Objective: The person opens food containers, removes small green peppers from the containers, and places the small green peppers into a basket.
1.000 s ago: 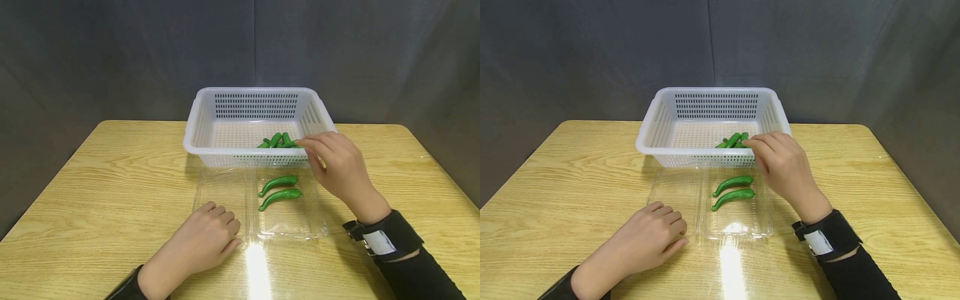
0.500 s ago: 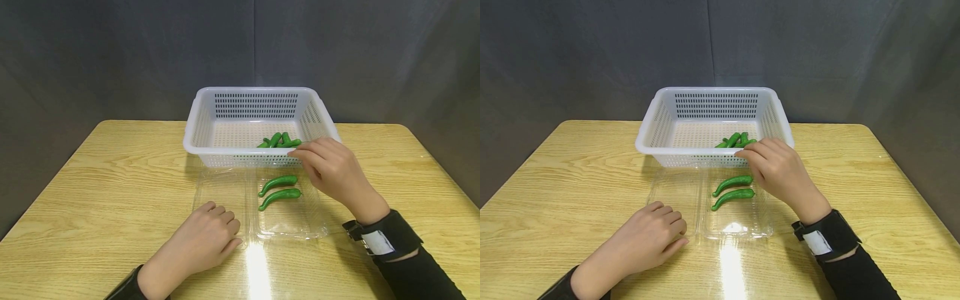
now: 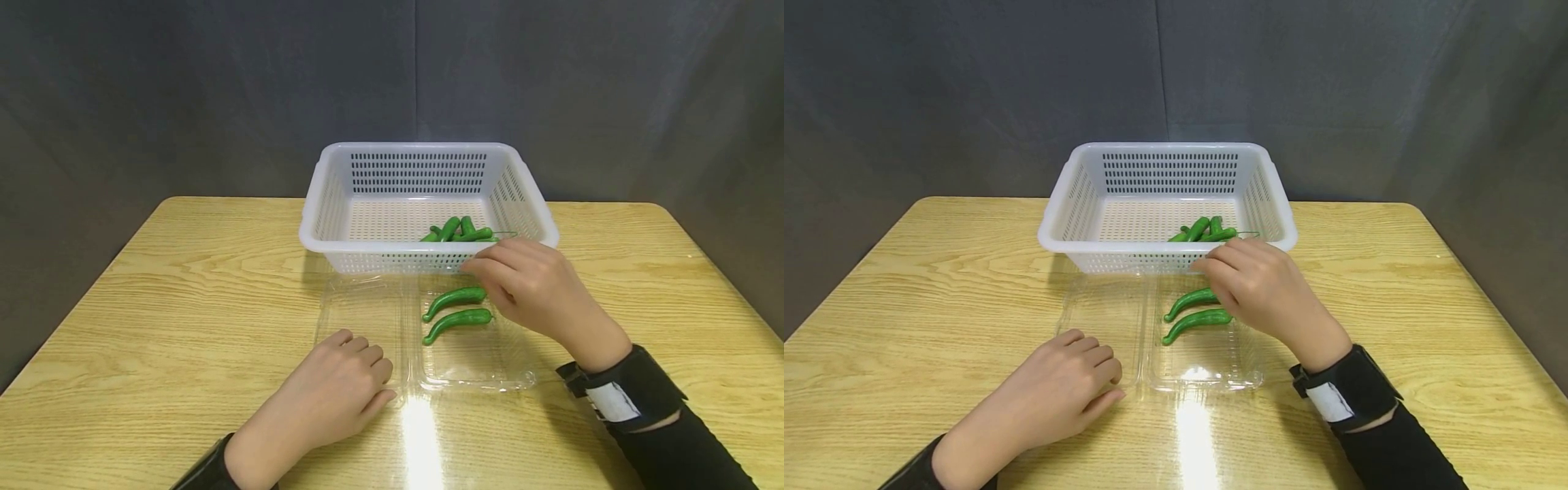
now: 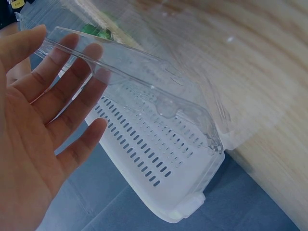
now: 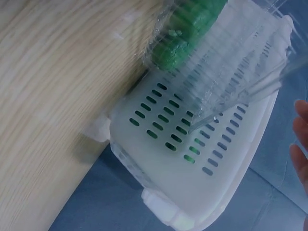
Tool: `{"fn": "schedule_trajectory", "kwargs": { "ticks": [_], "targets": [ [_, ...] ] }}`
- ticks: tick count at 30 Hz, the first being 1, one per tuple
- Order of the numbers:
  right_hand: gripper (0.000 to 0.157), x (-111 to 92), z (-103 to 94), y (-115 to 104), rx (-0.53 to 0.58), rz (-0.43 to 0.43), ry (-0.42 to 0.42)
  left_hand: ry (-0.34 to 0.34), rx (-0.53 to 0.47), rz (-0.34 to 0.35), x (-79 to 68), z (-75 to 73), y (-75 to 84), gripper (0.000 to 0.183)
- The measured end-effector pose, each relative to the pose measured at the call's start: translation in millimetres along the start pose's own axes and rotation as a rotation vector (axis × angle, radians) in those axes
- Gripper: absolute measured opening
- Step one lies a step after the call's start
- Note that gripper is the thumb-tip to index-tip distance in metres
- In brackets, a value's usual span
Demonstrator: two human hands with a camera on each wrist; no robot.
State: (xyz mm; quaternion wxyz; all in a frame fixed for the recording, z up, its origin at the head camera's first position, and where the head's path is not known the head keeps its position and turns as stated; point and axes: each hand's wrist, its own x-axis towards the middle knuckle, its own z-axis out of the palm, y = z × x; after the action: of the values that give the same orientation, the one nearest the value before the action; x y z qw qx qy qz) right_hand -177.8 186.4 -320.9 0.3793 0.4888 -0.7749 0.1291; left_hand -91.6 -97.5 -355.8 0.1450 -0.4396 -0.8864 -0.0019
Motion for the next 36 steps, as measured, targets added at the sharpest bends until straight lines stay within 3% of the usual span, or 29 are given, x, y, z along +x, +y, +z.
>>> {"fn": "schedule_trajectory", "kwargs": {
  "ticks": [15, 23, 36],
  "targets": [
    [0.029, 1.5, 7.2, -10.8, 0.037, -0.004, -0.068, -0.012, -0.012, -0.011, -0.3, -0.9, 0.8, 0.029],
    [0.012, 2.8, 7.5, -14.6, 0.072, 0.037, -0.176, 0.005, -0.008, 0.001, -0.5, -1.8, 0.4, 0.031],
    [0.026, -0.6, 11.6, -20.4, 0.077, 0.126, -0.369, -0.002, -0.008, -0.008, -0.6, 0.0, 0.1, 0.030]
  ]
}}
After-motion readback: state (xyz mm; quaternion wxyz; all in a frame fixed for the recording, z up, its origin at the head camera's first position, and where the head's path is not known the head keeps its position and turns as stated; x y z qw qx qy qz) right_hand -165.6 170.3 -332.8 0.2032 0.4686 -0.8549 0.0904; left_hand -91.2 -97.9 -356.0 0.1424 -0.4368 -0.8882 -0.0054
